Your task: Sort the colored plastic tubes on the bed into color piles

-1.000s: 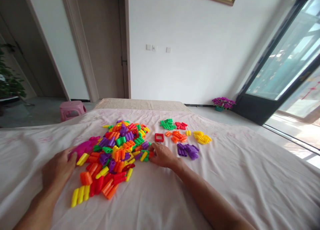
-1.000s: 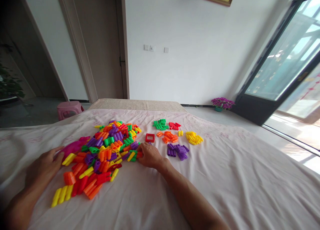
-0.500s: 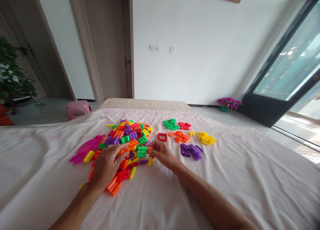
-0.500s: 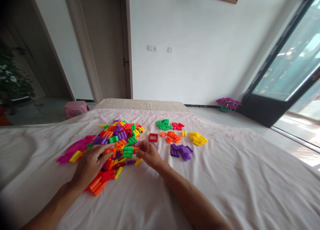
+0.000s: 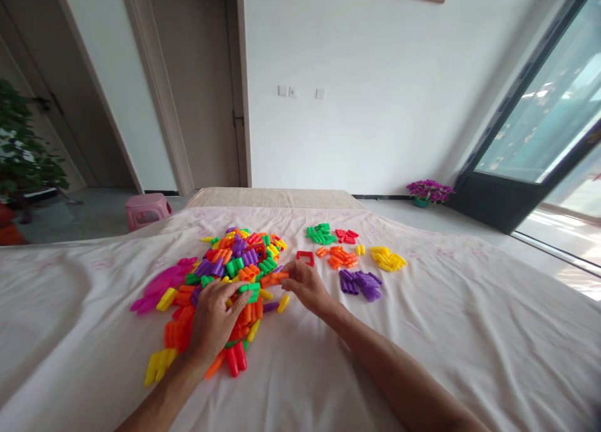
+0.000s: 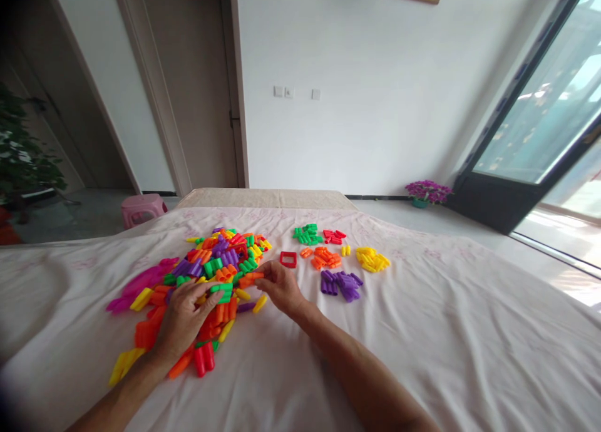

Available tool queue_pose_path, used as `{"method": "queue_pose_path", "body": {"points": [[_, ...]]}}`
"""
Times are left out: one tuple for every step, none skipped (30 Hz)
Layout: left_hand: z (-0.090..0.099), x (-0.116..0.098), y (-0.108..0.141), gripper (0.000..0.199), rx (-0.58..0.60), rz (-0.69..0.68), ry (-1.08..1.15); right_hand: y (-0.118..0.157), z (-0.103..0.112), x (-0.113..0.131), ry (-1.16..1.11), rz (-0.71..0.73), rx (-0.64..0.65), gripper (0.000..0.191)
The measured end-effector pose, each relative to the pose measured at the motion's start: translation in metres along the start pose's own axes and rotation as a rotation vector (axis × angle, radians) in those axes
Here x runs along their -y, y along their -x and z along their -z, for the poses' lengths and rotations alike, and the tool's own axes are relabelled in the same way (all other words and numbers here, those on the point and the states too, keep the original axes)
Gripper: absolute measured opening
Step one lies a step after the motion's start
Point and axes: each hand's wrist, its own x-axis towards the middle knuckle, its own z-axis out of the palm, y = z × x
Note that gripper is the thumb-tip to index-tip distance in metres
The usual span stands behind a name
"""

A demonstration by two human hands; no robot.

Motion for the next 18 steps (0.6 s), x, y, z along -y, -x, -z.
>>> {"method": "queue_pose_path", "body": {"points": [[0.002,0.001,-0.001,0.029,0.015,-0.009,-0.001,-0.004,0.008,0.000,0.038,0.005,-0.045,0.030],[0.005,0.001,-0.002,0.029,0.032,-0.018,0.003,-0.008,0.018,0.001,0.094,0.013,-0.102,0.028],[0.009,0.002,-0.004,0.030,0.044,-0.027,0.006,-0.012,0.030,0.002,0.164,0.024,-0.173,0.027],[0.013,0.004,-0.006,0.032,0.047,-0.035,0.002,-0.017,0.043,0.003,0.241,0.036,-0.252,0.026],[0.019,0.008,-0.009,0.034,0.035,-0.037,-0.012,-0.020,0.059,0.006,0.323,0.048,-0.335,0.025],[0.025,0.013,-0.013,0.035,0.009,-0.040,-0.046,-0.023,0.076,0.008,0.392,0.057,-0.411,0.024],[0.032,0.020,-0.016,0.036,-0.019,-0.036,-0.091,-0.024,0.094,0.011,0.443,0.062,-0.476,0.024],[0.039,0.030,-0.019,0.037,-0.061,-0.014,-0.140,-0.024,0.114,0.014,0.488,0.063,-0.543,0.025],[0.046,0.042,-0.021,0.040,-0.097,0.028,-0.181,-0.022,0.134,0.016,0.513,0.058,-0.601,0.027],[0.053,0.055,-0.022,0.043,-0.132,0.095,-0.219,-0.019,0.155,0.016,0.549,0.047,-0.666,0.028],[0.059,0.070,-0.022,0.047,-0.126,0.184,-0.253,-0.014,0.175,0.016,0.644,0.020,-0.764,0.029],[0.065,0.085,-0.020,0.050,-0.101,0.296,-0.270,-0.009,0.194,0.014,0.722,-0.024,-0.856,0.031],[0.070,0.099,-0.018,0.052,-0.087,0.414,-0.240,-0.002,0.211,0.012,0.773,-0.068,-0.933,0.033],[0.073,0.113,-0.014,0.054,-0.096,0.497,-0.186,0.004,0.227,0.008,0.801,-0.100,-0.989,0.035],[0.075,0.125,-0.010,0.057,-0.091,0.577,-0.176,0.010,0.240,0.003,0.823,-0.136,-1.038,0.036],[0.076,0.135,-0.006,0.060,-0.044,0.652,-0.184,0.017,0.251,-0.002,0.842,-0.168,-1.082,0.038],[0.076,0.144,-0.002,0.064,-0.002,0.714,-0.201,0.022,0.261,-0.006,0.855,-0.194,-1.117,0.039],[0.075,0.152,0.001,0.066,0.039,0.746,-0.218,0.028,0.268,-0.011,0.868,-0.218,-1.145,0.039]]}}
